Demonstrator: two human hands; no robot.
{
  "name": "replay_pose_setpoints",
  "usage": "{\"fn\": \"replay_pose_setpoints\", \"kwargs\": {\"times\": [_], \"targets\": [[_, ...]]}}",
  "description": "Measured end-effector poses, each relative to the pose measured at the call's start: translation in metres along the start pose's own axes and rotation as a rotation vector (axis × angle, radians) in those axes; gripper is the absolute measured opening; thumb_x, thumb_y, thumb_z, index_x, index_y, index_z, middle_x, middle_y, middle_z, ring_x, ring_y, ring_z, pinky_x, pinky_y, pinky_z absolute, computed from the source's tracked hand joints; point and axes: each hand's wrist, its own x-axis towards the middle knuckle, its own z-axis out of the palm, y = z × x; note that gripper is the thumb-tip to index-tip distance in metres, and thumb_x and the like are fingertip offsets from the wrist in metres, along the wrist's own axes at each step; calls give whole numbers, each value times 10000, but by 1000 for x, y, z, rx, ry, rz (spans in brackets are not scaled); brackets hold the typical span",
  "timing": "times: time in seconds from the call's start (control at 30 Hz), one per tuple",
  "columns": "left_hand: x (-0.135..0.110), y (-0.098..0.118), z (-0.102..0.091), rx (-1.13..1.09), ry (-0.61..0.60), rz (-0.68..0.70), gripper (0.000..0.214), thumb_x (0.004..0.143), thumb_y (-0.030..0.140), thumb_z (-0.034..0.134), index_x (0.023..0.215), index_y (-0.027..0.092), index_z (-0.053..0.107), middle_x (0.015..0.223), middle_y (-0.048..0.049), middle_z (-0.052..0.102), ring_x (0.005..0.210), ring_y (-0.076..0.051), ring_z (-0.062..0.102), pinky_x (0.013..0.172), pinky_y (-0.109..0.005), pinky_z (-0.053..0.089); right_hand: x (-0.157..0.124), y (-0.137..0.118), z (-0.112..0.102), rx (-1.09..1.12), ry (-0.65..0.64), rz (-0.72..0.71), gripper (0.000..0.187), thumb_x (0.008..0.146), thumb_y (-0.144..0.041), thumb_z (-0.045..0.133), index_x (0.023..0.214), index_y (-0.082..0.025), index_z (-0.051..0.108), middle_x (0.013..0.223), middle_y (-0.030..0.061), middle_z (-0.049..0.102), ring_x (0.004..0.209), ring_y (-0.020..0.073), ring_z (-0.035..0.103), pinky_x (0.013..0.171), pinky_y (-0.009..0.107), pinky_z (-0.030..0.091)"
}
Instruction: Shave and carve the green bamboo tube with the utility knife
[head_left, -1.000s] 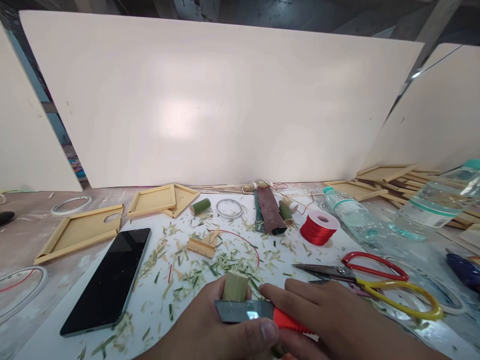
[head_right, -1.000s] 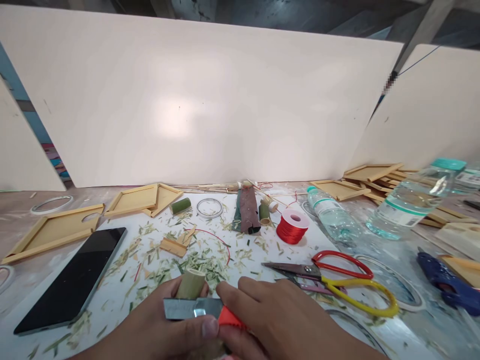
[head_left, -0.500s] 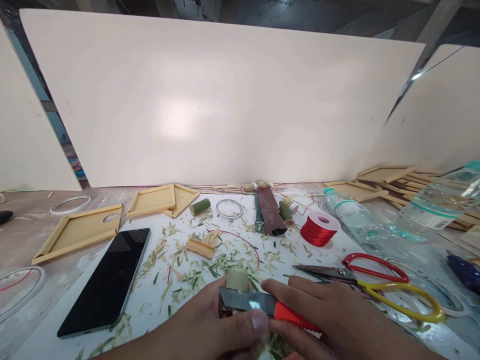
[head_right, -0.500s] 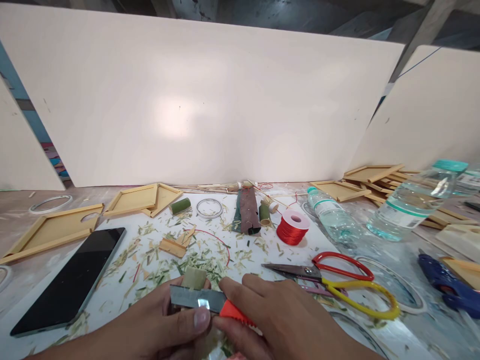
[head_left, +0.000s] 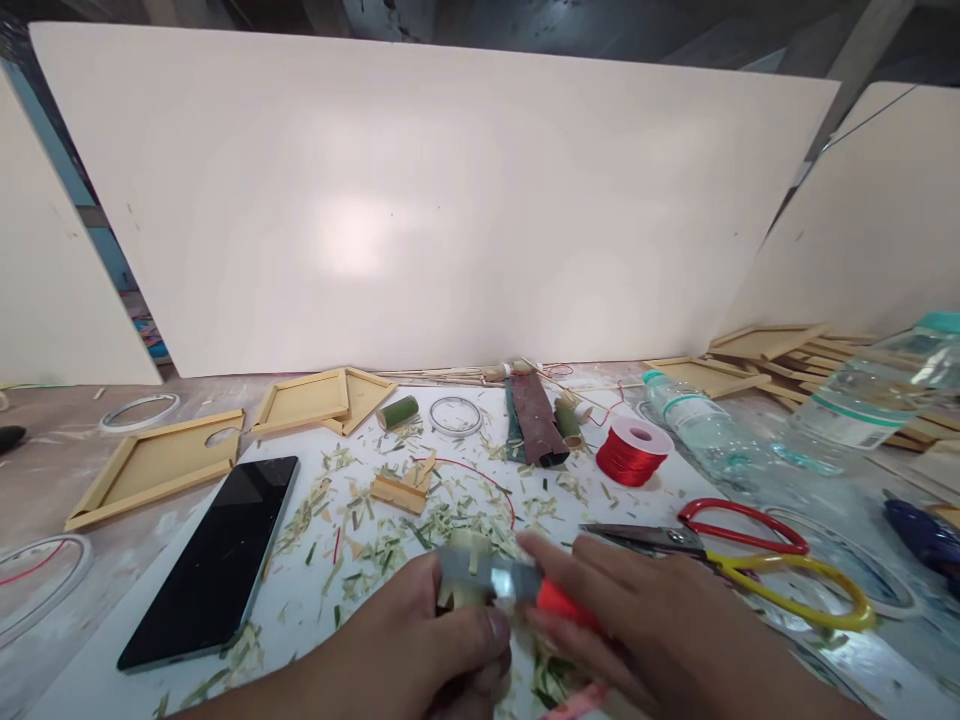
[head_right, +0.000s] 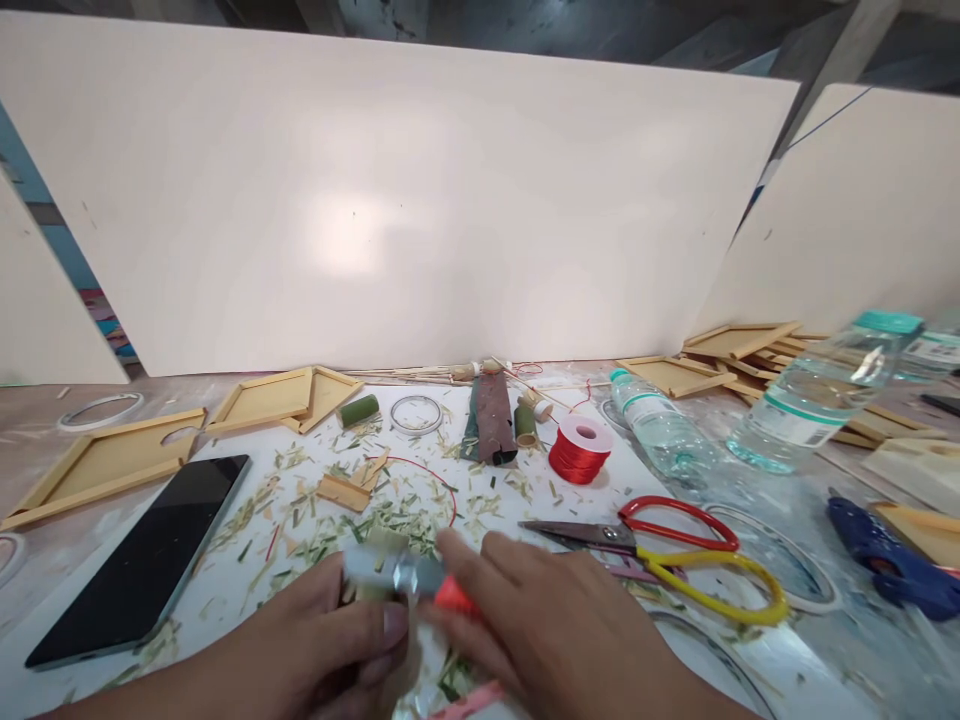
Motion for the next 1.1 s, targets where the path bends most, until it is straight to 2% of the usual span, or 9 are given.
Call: {"fn": "replay_pose_setpoints", "kwargs": {"times": [0.07, 0.13, 0.23, 0.33, 0.47, 0.57, 0.8, 0.93, 1.1], "targets": [[-1, -4, -2, 55, -4, 11, 470, 778, 528, 863, 739, 217, 512, 652, 61, 435, 580, -86, 354, 561, -267, 245, 2, 20, 7, -71, 6, 241, 689, 1150, -544, 186, 1274, -143, 733, 871, 132, 839, 572, 321, 802, 447, 412, 583], [-1, -9, -6, 102, 26, -46, 486, 757, 577, 875, 786, 215, 552, 671, 50, 464, 606, -99, 388, 589, -275, 260, 6, 34, 11, -69, 10, 301, 650, 1146, -508, 268, 1250, -70, 737, 973, 205, 848, 779, 414, 836, 586, 519, 647], [1, -16, -9, 6, 41, -99, 482, 764, 584, 866, 881, 227, 564, 660, 33, 560, 613, -121, 466, 613, -276, 309, 10, 33, 7, 1, -9, 293, 511, 1130, -495, 383, 1286, -151, 728, 1158, 145, 843, 960, 369, 833, 751, 509, 678], [5, -18, -8, -33, 34, -66, 513, 758, 604, 871, 923, 222, 570, 640, 28, 597, 604, -126, 495, 600, -264, 324, 9, 16, -3, 158, -38, 261, 430, 1113, -481, 446, 1299, -195, 708, 1179, 105, 837, 1037, 303, 813, 848, 432, 663], [5, -12, -3, 12, 71, -44, 614, 693, 681, 884, 923, 200, 580, 627, 46, 565, 573, -103, 462, 566, -248, 310, 2, 3, -13, 335, -32, 193, 323, 1104, -444, 480, 1266, -269, 697, 1152, 86, 832, 989, 278, 809, 790, 363, 653], [2, -3, 1, 85, 160, -9, 493, 785, 593, 850, 895, 219, 548, 621, 93, 481, 530, -80, 383, 547, -246, 294, -3, 2, -12, 397, -44, 122, 300, 1099, -425, 489, 1271, -291, 694, 1079, 77, 831, 912, 269, 808, 736, 334, 633], [-1, 9, 8, 238, 344, 21, 271, 796, 361, 800, 820, 217, 572, 681, 70, 467, 642, -121, 403, 612, -252, 340, 0, -11, -18, 521, -392, 206, 279, 1109, -500, 473, 1090, -318, 684, 927, -4, 753, 821, 218, 726, 693, 316, 524], [1, 8, 10, 202, 321, 35, 246, 768, 220, 759, 743, 229, 515, 659, 82, 456, 627, -104, 376, 587, -238, 319, 5, -22, -28, 579, -401, 198, 280, 1105, -514, 494, 996, -333, 679, 870, -46, 755, 730, 172, 714, 629, 270, 505], [-1, 8, 9, 205, 318, 12, 220, 778, 181, 714, 760, 234, 502, 641, 93, 430, 590, -88, 356, 528, -224, 278, 2, -23, -25, 439, -353, 108, 164, 1079, -435, 586, 1065, -322, 705, 889, -32, 785, 723, 200, 758, 621, 299, 545]]}}
